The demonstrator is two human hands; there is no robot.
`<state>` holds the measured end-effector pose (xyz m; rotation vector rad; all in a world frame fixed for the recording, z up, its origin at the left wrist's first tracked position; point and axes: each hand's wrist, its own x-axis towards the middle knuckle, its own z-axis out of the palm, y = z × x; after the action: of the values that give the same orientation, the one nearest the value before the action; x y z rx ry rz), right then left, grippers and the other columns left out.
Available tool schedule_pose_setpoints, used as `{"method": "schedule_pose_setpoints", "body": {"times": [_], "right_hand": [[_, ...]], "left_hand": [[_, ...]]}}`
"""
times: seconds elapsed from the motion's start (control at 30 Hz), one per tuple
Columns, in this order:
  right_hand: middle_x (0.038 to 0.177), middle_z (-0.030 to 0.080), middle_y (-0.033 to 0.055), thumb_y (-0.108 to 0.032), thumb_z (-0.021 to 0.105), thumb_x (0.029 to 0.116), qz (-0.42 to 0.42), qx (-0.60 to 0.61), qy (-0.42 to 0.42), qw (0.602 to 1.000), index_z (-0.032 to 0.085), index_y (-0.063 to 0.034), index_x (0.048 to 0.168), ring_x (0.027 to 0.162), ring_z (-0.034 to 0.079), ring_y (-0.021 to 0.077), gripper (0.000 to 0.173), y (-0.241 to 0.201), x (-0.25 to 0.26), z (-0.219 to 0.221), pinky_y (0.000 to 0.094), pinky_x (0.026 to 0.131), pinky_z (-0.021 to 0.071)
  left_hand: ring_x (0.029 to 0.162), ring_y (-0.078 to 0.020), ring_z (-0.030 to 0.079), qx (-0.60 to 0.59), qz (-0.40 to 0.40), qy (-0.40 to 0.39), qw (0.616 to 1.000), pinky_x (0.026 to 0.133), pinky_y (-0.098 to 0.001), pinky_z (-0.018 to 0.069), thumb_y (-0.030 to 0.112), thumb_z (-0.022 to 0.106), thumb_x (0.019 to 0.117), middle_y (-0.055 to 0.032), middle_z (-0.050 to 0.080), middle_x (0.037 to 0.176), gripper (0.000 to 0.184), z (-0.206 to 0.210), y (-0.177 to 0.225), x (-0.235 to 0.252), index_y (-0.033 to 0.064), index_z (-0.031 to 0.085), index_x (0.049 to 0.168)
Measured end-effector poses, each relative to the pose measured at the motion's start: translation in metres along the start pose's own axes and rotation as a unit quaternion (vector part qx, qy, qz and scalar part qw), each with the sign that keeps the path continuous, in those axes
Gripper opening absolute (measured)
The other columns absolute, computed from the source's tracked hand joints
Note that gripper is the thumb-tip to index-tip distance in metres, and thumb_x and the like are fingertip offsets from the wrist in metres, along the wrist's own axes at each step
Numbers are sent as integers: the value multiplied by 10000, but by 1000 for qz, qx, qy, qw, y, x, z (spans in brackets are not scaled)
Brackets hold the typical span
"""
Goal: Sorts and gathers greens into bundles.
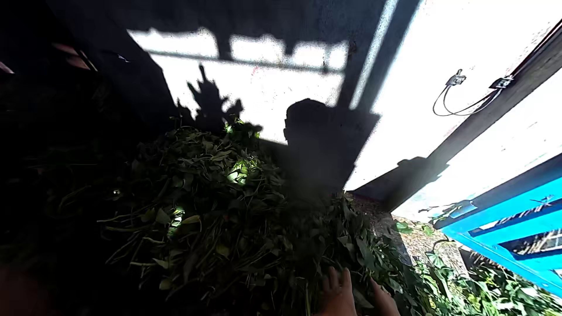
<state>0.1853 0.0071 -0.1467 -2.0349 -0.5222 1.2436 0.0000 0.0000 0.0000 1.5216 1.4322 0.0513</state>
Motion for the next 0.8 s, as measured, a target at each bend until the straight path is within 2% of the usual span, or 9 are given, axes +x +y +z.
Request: {"method": "schedule_pose_setpoints", "body": {"times": [0.1, 0.17, 0.23, 0.33, 0.43, 0.53, 0.6, 0.7, 0.8], "right_hand": [[1456, 462, 368, -368, 616, 978, -19, -173, 136, 975, 485, 67, 1441, 1361, 459, 509, 649, -32, -10, 4, 680, 1079, 395], [1565, 362, 331, -364, 632, 956, -116, -224, 228, 940, 405, 23, 1533, 1434, 385, 508, 731, -58, -27, 22, 679, 1117, 362], [1565, 380, 319, -275, 648, 939, -253, -216, 235, 914, 474, 43, 1482, 1435, 390, 507, 653, -78, -47, 50, 667, 1134, 341], [1436, 537, 304, -207, 685, 900, -415, -245, 119, 868, 638, 42, 1313, 1354, 490, 500, 484, -86, -76, 98, 632, 1096, 410], [1290, 671, 180, -262, 691, 872, -517, -348, -29, 782, 748, -78, 1139, 1292, 577, 393, 329, -62, -95, 144, 581, 1055, 464], [1398, 613, 159, -393, 631, 948, -500, -506, -256, 654, 724, -138, 1206, 1400, 472, 387, 375, -25, -104, 164, 612, 1123, 384], [1482, 551, 176, -423, 647, 947, -487, -577, -328, 567, 714, -135, 1252, 1463, 380, 426, 426, 4, -103, 166, 681, 1144, 312], [1618, 393, 179, -530, 730, 872, -458, -613, -336, 549, 630, -180, 1405, 1538, 200, 476, 645, 35, -96, 151, 810, 1147, 128], [1596, 423, 184, -506, 725, 876, -464, -627, -319, 538, 645, -179, 1378, 1528, 210, 491, 604, 36, -95, 146, 815, 1144, 107]], "left_hand": [[1484, -460, 318, 26, 82, -57, 995, 1157, -615, 358, 488, 751, 894, -241, 249, 1658, 909, -32, 3, -17, 111, 332, 1607], [1461, -417, 373, 84, 99, -80, 988, 1153, -596, 368, 375, 663, 987, -200, 326, 1633, 718, -80, -3, -32, 110, 372, 1587], [1418, -408, 432, 191, 61, -59, 978, 1113, -601, 414, 251, 610, 1019, -188, 426, 1566, 573, -132, -19, -43, 81, 437, 1538], [1359, -480, 461, 315, -94, -16, 944, 1019, -665, 458, 116, 692, 921, -247, 496, 1461, 531, -178, -66, -35, 7, 532, 1416], [1339, -516, 469, 332, -243, -8, 911, 989, -700, 462, 135, 810, 807, -291, 501, 1452, 622, -174, -129, -22, -26, 581, 1363], [1383, -481, 439, 315, -272, 37, 909, 1036, -681, 437, 274, 869, 781, -251, 454, 1518, 862, -134, -192, -12, 8, 463, 1494], [1388, -447, 445, 334, -264, 62, 902, 1072, -649, 408, 263, 832, 823, -232, 471, 1515, 792, -110, -212, -4, 9, 476, 1482], [1343, -417, 501, 381, -225, 89, 892, 1062, -577, 431, 50, 602, 964, -228, 553, 1418, 437, -94, -218, -4, -22, 541, 1391], [1345, -415, 503, 355, -226, 106, 901, 1060, -560, 450, 111, 612, 966, -231, 565, 1399, 467, -97, -220, -9, -14, 521, 1407]]}}
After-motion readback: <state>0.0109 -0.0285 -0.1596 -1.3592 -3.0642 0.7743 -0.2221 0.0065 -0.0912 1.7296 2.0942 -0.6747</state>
